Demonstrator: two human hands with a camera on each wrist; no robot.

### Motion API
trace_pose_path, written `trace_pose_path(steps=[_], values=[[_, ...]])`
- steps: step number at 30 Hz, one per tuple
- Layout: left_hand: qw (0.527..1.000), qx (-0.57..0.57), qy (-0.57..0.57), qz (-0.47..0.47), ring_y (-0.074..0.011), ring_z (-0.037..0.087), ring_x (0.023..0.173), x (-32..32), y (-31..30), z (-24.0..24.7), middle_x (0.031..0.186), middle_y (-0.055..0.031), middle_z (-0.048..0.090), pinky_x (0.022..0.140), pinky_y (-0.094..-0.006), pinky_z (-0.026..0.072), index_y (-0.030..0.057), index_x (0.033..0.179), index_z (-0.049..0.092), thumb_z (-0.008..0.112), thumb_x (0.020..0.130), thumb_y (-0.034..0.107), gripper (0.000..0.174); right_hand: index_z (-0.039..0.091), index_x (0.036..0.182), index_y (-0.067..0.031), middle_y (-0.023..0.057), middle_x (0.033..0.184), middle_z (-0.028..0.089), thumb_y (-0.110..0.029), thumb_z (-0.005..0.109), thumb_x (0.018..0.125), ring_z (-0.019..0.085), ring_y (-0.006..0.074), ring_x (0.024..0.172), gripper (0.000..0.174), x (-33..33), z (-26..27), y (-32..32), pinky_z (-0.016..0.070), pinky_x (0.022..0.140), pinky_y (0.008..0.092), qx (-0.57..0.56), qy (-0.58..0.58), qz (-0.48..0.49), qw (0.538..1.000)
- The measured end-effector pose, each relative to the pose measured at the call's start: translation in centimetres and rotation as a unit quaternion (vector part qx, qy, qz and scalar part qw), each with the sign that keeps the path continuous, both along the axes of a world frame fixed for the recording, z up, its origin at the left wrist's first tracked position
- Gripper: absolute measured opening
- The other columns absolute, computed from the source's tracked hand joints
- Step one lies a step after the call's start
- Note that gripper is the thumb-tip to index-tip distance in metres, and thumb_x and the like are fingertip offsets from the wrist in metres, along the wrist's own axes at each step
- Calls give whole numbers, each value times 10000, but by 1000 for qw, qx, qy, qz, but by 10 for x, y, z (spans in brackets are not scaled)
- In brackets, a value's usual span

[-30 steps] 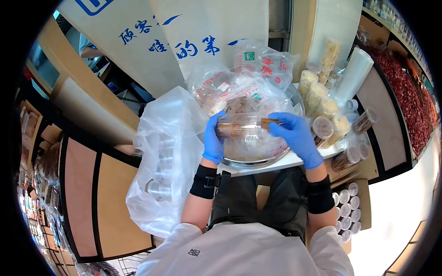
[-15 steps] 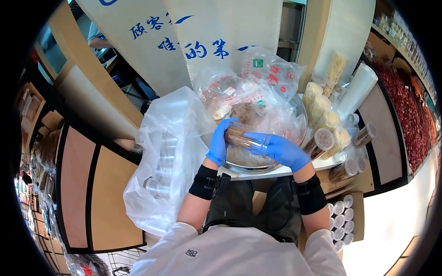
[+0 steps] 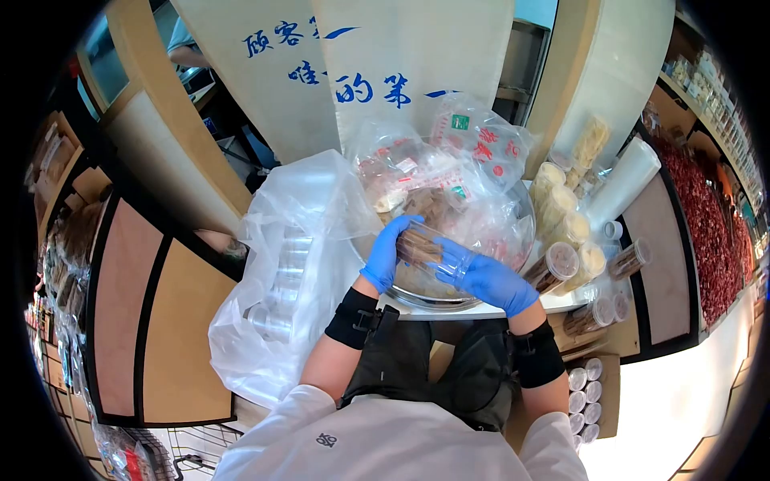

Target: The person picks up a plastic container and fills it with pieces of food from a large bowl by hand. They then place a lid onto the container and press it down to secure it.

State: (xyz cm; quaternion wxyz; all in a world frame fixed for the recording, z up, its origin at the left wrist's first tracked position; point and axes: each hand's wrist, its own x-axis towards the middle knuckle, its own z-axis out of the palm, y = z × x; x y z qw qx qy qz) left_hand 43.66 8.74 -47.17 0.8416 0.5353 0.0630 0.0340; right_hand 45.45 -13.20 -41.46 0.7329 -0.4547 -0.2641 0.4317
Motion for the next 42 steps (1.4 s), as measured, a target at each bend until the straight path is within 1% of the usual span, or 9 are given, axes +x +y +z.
trace_pose_path(steps=[4,13,16,18,22,24,34,40,42], values=[[1000,-6,-7,1,-119,596,760,1,0,0,922,-21,649,575,-242,441,115,1111,643,441,912,389,395,331,1415,32,111,1438,390,21,599,775,401,211,1310,694,1,-7,-4,333,1089,341,-31,-44,-3,999],[1000,0,6,-3,-97,575,706,-3,-1,6,882,-7,650,517,-224,397,109,1092,659,450,899,428,428,324,1387,95,183,1451,359,26,597,675,358,265,1337,765,-6,-1,-2,240,1138,363,57,35,27,997],[1000,15,20,4,-94,574,703,-2,0,5,882,-10,655,517,-228,398,98,1096,660,455,898,431,438,305,1377,126,213,1453,337,13,571,655,339,288,1345,777,-7,-4,0,209,1153,378,86,102,-28,991],[1000,15,27,1,-94,576,708,-1,1,4,887,-12,658,519,-230,401,97,1098,660,455,898,431,441,285,1366,155,232,1450,328,-12,538,661,335,315,1341,768,-6,-10,1,208,1157,387,153,226,-49,961],[999,0,28,18,-102,557,642,2,-1,0,828,-5,627,473,-246,391,141,996,666,484,881,406,342,270,1360,175,251,1446,321,-40,521,670,317,332,1348,764,-6,-6,2,208,1159,392,179,207,-20,962],[1000,-3,19,22,-101,557,655,2,-3,-1,842,-4,626,478,-245,396,140,1000,667,480,885,397,337,280,1359,174,263,1437,328,-47,513,694,330,338,1342,738,-9,5,2,216,1157,394,115,212,-9,970],[999,18,-11,24,-114,606,725,0,-2,0,901,-33,662,534,-227,444,82,1084,660,434,908,389,420,320,1354,152,263,1412,365,-86,511,818,371,335,1323,617,-9,3,3,241,1147,401,97,196,6,976],[999,35,-6,13,-125,615,687,1,1,-2,873,-40,664,523,-232,447,75,1091,658,445,904,394,426,277,1382,134,260,1438,323,-98,507,836,312,340,1359,636,-12,-5,4,224,1153,405,131,222,-28,966],[1000,23,-2,17,-127,620,701,2,0,-3,875,-40,664,536,-237,457,73,1094,657,445,907,390,425,244,1396,129,254,1462,277,-126,495,861,267,340,1381,644,-13,5,8,208,1157,404,161,190,49,967]])
